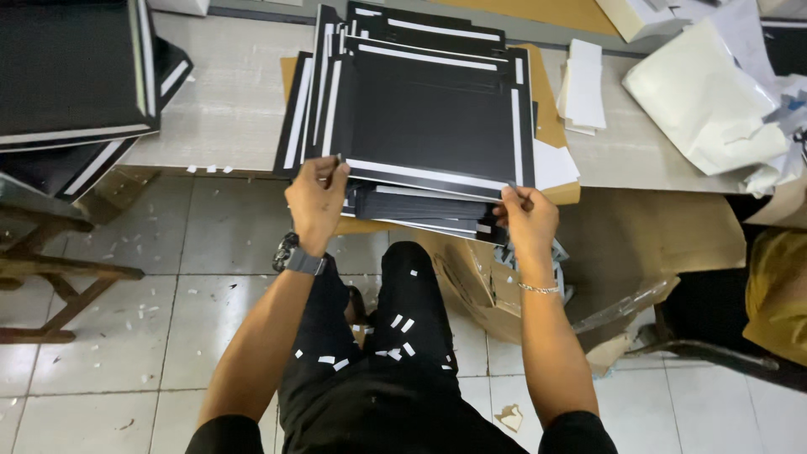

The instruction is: The person assembles black rectangular frames by inserting white strips into slots along the edges. They repeatedly pick up frames, align and press the strips into place, and stack the completed frames on the table.

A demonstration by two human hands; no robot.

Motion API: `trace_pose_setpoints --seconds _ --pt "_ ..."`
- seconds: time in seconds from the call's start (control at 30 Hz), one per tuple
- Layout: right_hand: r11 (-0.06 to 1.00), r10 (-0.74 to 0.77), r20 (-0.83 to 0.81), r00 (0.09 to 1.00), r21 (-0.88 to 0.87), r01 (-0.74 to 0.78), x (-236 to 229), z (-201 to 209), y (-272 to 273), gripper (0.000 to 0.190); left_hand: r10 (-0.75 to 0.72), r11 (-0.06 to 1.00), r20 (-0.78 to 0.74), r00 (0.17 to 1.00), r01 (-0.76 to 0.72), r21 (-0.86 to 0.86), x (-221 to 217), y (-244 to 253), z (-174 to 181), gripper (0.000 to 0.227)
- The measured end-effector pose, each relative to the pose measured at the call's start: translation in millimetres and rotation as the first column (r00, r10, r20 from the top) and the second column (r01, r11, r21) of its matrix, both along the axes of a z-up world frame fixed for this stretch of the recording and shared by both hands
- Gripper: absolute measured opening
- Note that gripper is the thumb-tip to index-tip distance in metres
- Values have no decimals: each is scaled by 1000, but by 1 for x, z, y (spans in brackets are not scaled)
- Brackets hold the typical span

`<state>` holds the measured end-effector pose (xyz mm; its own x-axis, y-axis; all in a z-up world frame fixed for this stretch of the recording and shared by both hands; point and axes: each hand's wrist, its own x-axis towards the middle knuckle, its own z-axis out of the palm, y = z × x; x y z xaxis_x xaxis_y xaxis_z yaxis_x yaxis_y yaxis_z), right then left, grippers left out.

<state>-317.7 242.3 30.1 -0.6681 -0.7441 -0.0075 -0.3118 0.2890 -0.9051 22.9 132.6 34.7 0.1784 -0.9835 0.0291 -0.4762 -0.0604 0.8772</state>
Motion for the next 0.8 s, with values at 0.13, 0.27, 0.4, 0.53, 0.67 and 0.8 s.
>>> trace_pose_setpoints --seconds 0.13,0.27,0.4,0.53,0.67,0.8 --pt "999 37 12 999 -2 -37 -10 -16 4 15 -6 999 -18 1000 7 50 -6 2 -3 30" --pt "983 78 260 963 -182 -31 10 5 17 14 10 998 -343 939 10 57 -6 6 18 24" --pt "950 120 190 974 -307 -57 66 41 36 14 59 998 -918 392 -42 46 -21 8 46 62" --pt "945 153 -78 985 -279 -170 135 23 73 8 247 957 -960 134 -191 220 -52 9 16 117" --pt "817 460 -104 882 -341 -466 158 -25 87 31 192 960 -839 509 82 269 -77 20 5 104" --pt "619 783 -81 617 205 -758 164 87 107 52 -4 979 -734 679 153 137 -69 -1 -22 92"
